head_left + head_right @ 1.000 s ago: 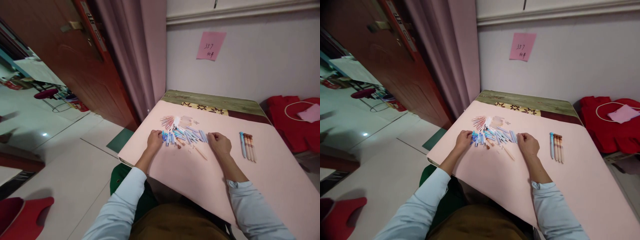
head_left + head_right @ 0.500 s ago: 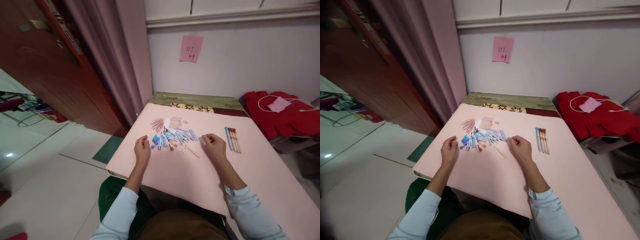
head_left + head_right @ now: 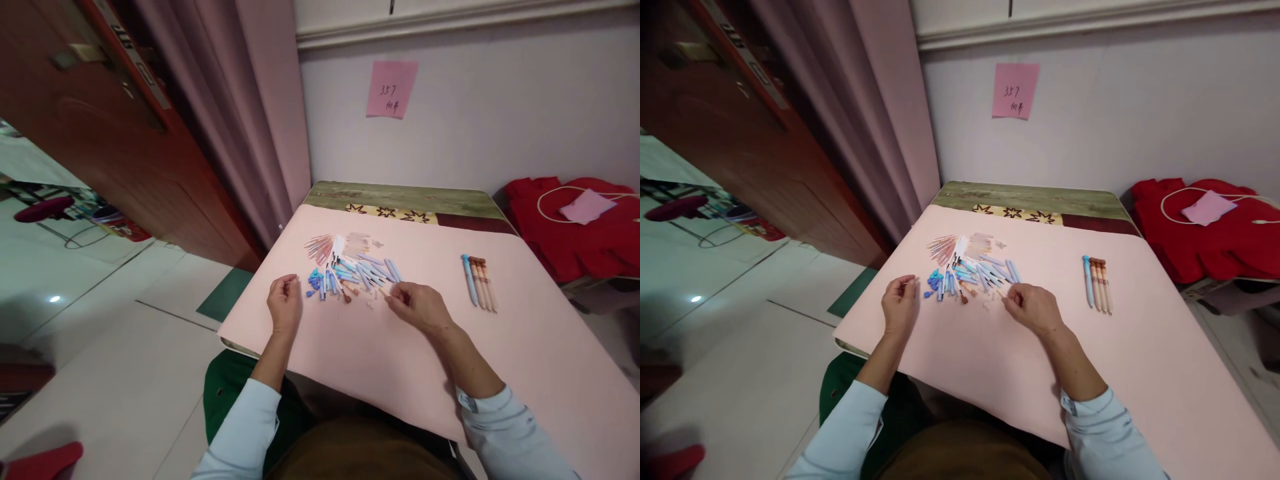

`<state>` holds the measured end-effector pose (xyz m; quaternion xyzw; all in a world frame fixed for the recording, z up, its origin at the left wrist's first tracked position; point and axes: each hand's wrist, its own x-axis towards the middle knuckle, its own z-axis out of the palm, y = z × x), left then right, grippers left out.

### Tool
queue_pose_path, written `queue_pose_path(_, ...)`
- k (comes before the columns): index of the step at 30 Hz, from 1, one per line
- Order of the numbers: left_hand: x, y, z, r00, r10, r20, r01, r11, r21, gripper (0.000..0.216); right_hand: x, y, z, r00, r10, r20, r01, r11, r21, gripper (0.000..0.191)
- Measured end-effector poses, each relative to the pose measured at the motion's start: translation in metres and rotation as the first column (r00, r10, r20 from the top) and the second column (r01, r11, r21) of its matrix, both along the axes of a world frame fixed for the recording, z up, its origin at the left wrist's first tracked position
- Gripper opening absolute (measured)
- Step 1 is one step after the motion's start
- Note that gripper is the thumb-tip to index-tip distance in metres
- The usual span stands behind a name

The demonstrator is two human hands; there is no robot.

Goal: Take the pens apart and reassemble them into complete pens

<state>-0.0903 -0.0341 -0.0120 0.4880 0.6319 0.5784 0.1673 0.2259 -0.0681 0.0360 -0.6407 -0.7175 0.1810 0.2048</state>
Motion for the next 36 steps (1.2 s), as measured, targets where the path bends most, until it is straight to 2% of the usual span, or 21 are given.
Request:
queue_pose_path(4, 0.008, -0.004, 0.014, 0.98, 0.014, -0.199, -0.009, 1.0, 0.025, 0.016, -0.003, 0.001, -0.001, 0.994, -0.104, -0.014, 0.104, 0.995, 0.011, 0.024)
queue_pose_path(7, 0.023, 0.002, 0.034, 0.886, -0.115, -0.449, 0.1, 0.993, -0.056, 0.01, -0.002, 0.002, -0.002, 0.995, -0.096, -0.009, 0.095, 0.995, -0.017, 0.021)
queue_pose_path(8, 0.03, 0.006, 0.041, 0.843, -0.174, -0.509, 0.129, 0.984, -0.124, 0.008, -0.002, 0.003, -0.002, 0.996, -0.087, -0.005, 0.087, 0.996, -0.024, 0.021)
queue_pose_path(10, 0.043, 0.018, 0.057, 0.8, -0.243, -0.549, 0.08, 0.95, -0.303, 0.008, -0.002, 0.004, -0.002, 0.997, -0.078, 0.001, 0.078, 0.996, -0.031, 0.023)
queue_pose_path(12, 0.055, 0.032, 0.069, 0.82, -0.31, -0.48, 0.029, 0.862, -0.506, 0.009, -0.003, 0.004, -0.002, 0.996, -0.09, 0.002, 0.09, 0.996, -0.022, 0.026)
queue_pose_path(14, 0.065, 0.045, 0.076, 0.83, -0.323, -0.455, -0.033, 0.786, -0.618, 0.008, -0.004, 0.005, -0.002, 0.994, -0.108, 0.003, 0.108, 0.994, -0.002, 0.029)
queue_pose_path(17, 0.074, 0.058, 0.076, 0.828, -0.329, -0.454, -0.111, 0.698, -0.708, 0.014, -0.004, 0.006, -0.003, 0.995, -0.103, 0.015, 0.103, 0.995, 0.012, 0.028)
queue_pose_path(20, 0.079, 0.066, 0.071, 0.811, -0.334, -0.48, -0.174, 0.646, -0.743, 0.018, -0.004, 0.008, -0.005, 0.997, -0.079, 0.023, 0.079, 0.997, 0.0, 0.026)
queue_pose_path(28, 0.086, 0.083, 0.066, 0.76, -0.365, -0.538, -0.224, 0.629, -0.744, 0.032, -0.005, 0.009, -0.001, 0.998, -0.034, 0.052, 0.036, 0.998, -0.045, 0.025)
queue_pose_path(36, 0.089, 0.094, 0.061, 0.799, -0.338, -0.497, -0.19, 0.643, -0.742, 0.036, -0.006, 0.009, 0.001, 0.997, -0.017, 0.077, 0.021, 0.998, -0.054, 0.023)
